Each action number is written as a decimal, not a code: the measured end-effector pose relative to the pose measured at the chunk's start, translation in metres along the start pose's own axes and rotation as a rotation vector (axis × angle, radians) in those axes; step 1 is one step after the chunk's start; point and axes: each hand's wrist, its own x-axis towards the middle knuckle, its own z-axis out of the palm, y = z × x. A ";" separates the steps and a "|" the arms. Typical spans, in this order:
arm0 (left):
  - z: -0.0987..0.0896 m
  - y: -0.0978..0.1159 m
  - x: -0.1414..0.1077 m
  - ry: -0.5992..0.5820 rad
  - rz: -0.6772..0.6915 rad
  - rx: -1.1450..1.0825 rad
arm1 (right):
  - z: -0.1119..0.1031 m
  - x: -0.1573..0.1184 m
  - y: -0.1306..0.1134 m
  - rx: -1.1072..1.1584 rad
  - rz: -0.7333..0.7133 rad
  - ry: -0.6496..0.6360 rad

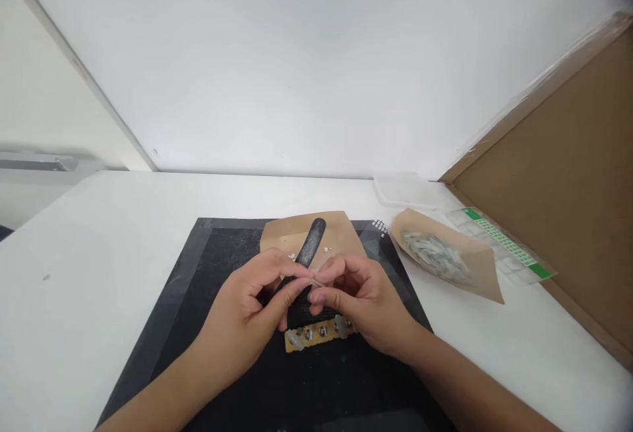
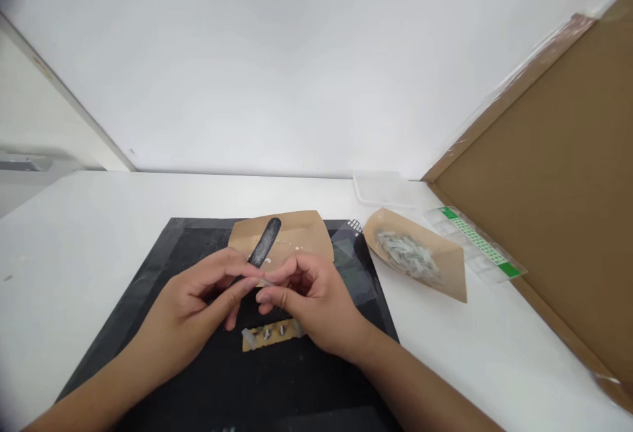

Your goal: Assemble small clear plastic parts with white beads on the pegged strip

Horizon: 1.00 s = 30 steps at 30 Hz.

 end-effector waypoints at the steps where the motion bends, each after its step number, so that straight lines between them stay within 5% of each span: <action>1: 0.000 0.000 0.000 0.003 0.009 0.010 | 0.000 0.000 0.001 -0.028 -0.042 0.015; 11: -0.006 -0.004 0.002 -0.021 0.160 0.198 | 0.001 -0.001 0.001 -0.491 -0.253 0.186; 18: -0.007 -0.002 -0.001 0.063 -0.078 0.299 | -0.004 0.000 -0.002 -0.774 -0.438 0.181; 25: 0.005 -0.004 -0.005 0.059 0.134 0.282 | -0.004 0.004 0.004 -1.194 -0.641 0.242; 30: 0.008 -0.001 -0.006 0.102 0.188 0.313 | 0.001 0.010 0.009 -1.277 -0.735 0.257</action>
